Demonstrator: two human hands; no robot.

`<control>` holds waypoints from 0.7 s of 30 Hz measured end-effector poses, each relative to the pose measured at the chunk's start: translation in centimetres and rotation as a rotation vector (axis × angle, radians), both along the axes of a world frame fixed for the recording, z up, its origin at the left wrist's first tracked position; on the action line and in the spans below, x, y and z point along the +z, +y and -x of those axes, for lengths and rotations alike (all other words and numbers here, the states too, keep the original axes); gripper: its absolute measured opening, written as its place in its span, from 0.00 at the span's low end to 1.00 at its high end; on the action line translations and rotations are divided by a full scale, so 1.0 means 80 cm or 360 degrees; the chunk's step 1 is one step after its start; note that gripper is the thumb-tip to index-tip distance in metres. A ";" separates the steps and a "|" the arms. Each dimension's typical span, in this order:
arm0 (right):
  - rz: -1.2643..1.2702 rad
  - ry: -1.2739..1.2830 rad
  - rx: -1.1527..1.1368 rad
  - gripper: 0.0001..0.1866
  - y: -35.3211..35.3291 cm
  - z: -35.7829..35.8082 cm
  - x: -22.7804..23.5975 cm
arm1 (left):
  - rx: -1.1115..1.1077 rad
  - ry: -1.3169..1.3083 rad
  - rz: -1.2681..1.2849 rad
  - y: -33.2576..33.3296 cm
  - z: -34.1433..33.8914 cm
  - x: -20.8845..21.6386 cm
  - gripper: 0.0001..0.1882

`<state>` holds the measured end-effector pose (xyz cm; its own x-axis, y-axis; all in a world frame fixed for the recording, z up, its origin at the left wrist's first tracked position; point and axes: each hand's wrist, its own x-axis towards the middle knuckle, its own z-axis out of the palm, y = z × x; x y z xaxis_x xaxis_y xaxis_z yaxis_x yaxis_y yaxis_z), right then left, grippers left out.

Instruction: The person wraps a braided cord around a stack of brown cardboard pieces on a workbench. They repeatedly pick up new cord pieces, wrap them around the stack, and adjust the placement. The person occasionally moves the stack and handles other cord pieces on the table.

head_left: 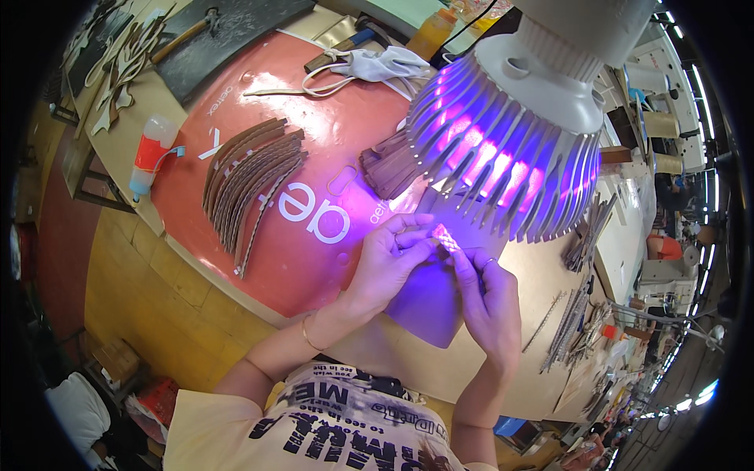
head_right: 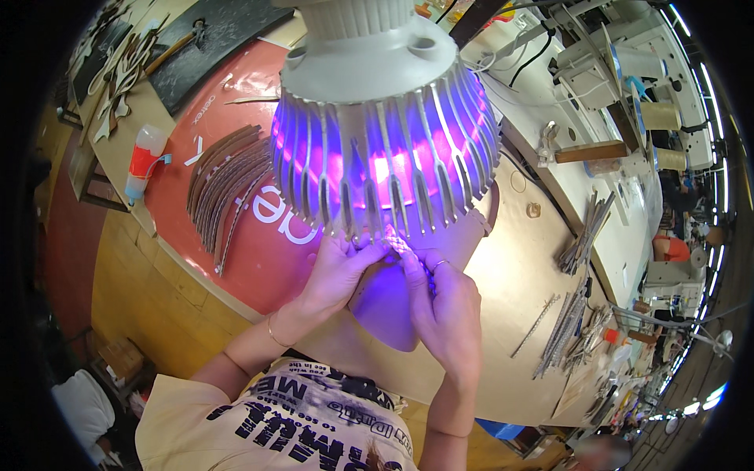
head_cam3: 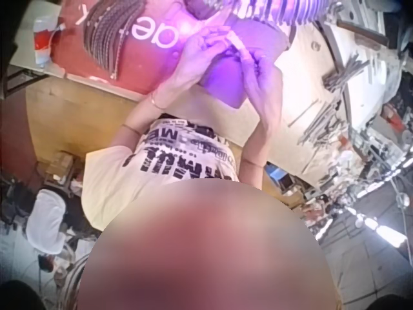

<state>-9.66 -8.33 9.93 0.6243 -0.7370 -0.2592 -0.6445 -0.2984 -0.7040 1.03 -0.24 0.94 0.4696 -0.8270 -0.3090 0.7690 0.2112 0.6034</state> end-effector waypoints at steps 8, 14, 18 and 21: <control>0.0170 0.0140 0.0027 0.14 0.004 -0.011 -0.007 | 0.0072 -0.0349 -0.0030 0.008 -0.003 0.010 0.22; 0.0206 0.0207 0.0012 0.14 0.004 -0.011 -0.010 | 0.0123 -0.0404 -0.0056 0.007 0.000 0.010 0.23; 0.0155 0.0198 -0.0027 0.14 0.005 -0.010 -0.010 | 0.0172 -0.0384 -0.0039 0.008 0.003 0.011 0.23; 0.0102 0.0115 -0.0093 0.15 0.006 -0.011 -0.013 | 0.0190 -0.0331 -0.0022 0.007 0.005 0.011 0.23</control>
<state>-8.82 -7.85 8.91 0.5611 -0.7881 -0.2532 -0.7104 -0.3015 -0.6360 0.66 0.34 1.81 0.6185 -0.7582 -0.2063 0.5978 0.2837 0.7498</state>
